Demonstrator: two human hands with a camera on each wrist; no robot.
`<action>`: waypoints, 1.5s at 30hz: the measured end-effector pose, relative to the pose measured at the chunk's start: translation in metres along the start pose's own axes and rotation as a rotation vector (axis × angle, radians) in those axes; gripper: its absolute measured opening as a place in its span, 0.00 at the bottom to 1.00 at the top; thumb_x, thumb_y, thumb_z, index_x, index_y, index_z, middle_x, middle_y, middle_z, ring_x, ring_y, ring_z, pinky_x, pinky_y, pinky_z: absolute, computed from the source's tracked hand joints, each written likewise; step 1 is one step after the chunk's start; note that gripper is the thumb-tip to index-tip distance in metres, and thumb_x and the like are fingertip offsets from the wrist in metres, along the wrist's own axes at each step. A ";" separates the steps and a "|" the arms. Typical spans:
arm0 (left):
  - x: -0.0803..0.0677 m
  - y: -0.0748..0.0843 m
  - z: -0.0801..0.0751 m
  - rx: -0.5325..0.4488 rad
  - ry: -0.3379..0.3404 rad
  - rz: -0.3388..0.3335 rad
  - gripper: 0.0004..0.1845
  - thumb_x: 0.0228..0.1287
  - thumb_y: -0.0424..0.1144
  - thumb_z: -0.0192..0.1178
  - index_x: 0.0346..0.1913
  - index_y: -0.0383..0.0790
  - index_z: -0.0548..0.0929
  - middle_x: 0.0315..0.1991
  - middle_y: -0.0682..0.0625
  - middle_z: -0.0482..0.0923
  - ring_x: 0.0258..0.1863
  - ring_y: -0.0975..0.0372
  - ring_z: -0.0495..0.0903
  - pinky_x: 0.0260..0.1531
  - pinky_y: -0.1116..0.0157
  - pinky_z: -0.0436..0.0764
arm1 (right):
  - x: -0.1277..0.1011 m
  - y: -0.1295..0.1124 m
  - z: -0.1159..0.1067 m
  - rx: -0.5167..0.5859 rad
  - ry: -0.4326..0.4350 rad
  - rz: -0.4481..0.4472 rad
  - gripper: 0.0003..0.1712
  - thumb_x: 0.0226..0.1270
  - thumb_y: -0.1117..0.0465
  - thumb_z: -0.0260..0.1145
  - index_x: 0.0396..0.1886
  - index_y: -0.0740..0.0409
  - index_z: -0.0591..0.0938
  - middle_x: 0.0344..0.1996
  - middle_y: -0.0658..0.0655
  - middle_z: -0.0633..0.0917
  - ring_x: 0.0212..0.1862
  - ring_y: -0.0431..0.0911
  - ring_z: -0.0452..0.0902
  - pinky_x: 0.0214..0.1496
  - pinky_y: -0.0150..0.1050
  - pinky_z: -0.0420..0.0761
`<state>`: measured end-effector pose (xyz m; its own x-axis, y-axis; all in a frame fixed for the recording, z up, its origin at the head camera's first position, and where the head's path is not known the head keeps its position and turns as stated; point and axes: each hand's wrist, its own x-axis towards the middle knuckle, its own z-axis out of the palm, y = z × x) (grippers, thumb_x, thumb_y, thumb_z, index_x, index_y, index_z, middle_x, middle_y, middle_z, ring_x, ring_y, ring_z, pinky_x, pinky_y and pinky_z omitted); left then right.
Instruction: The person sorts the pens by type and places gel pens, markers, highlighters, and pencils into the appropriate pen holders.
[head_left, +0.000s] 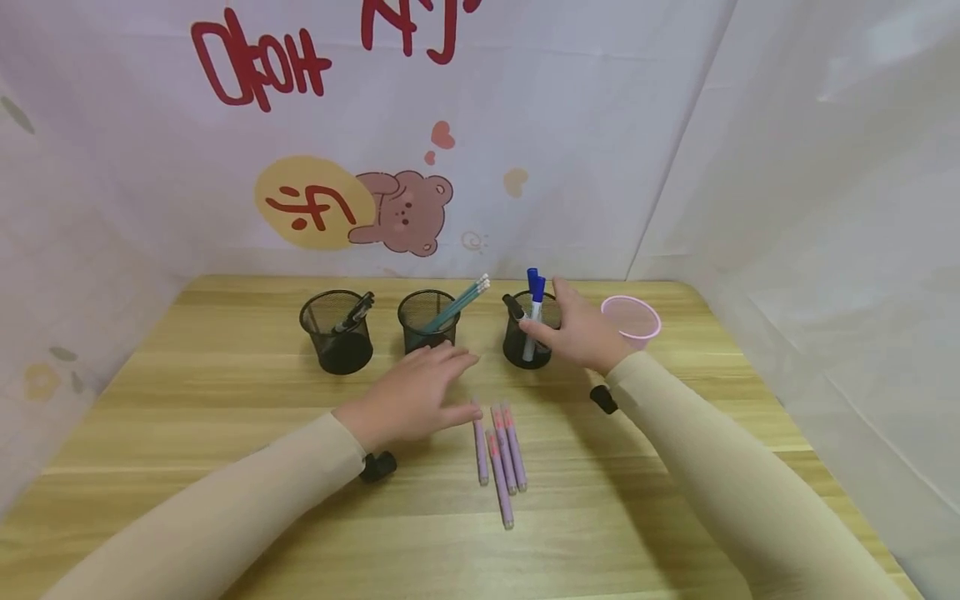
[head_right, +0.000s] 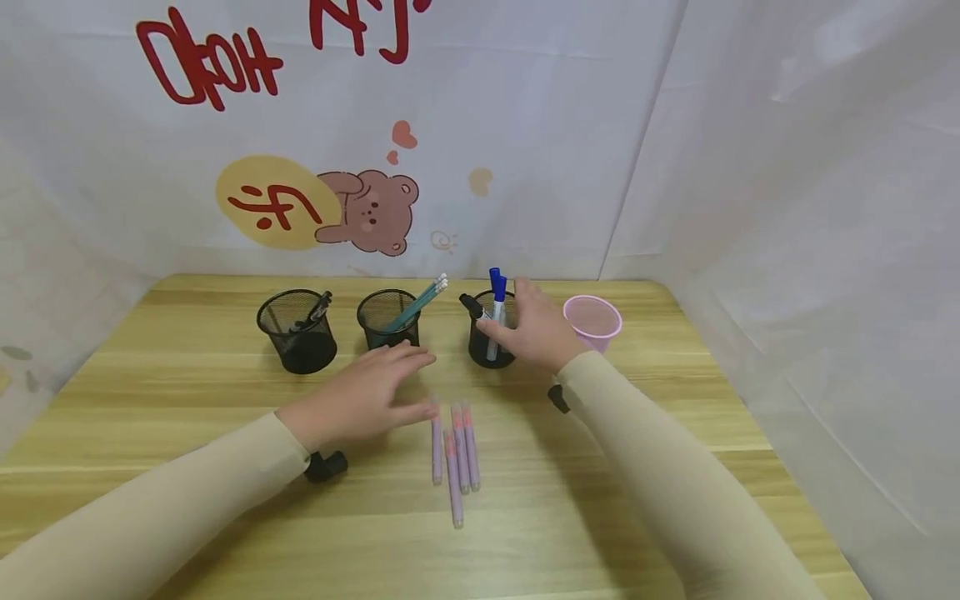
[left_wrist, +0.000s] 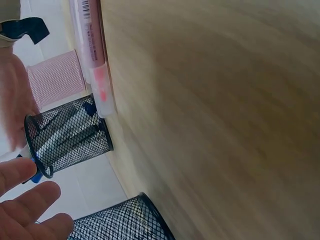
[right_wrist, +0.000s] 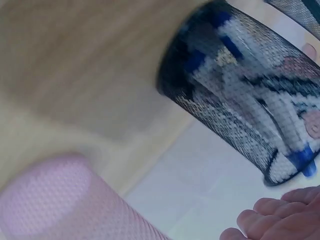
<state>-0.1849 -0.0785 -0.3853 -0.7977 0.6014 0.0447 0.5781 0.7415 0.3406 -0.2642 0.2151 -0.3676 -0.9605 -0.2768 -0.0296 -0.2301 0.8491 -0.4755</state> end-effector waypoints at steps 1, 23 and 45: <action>-0.001 -0.001 0.000 0.005 -0.009 -0.005 0.43 0.71 0.66 0.62 0.79 0.44 0.69 0.79 0.44 0.68 0.82 0.46 0.61 0.82 0.45 0.58 | -0.001 0.000 -0.003 0.009 0.003 0.002 0.67 0.71 0.22 0.53 0.87 0.62 0.38 0.86 0.67 0.44 0.86 0.62 0.42 0.87 0.60 0.48; -0.021 -0.003 -0.002 0.016 -0.091 -0.024 0.43 0.70 0.68 0.61 0.80 0.49 0.69 0.80 0.48 0.66 0.83 0.49 0.58 0.83 0.43 0.56 | -0.029 0.073 -0.053 -0.276 0.063 0.010 0.63 0.73 0.26 0.57 0.84 0.69 0.50 0.84 0.75 0.46 0.85 0.71 0.36 0.85 0.68 0.41; -0.020 0.003 0.008 0.064 -0.115 -0.086 0.42 0.72 0.68 0.59 0.78 0.45 0.71 0.78 0.47 0.69 0.79 0.51 0.67 0.79 0.47 0.66 | -0.032 0.099 -0.045 -0.305 0.018 0.000 0.64 0.72 0.29 0.63 0.83 0.73 0.49 0.82 0.77 0.53 0.83 0.73 0.44 0.84 0.68 0.48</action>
<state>-0.1659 -0.0857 -0.3922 -0.8222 0.5618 -0.0909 0.5208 0.8072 0.2777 -0.2632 0.3284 -0.3746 -0.9625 -0.2709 -0.0131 -0.2636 0.9459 -0.1893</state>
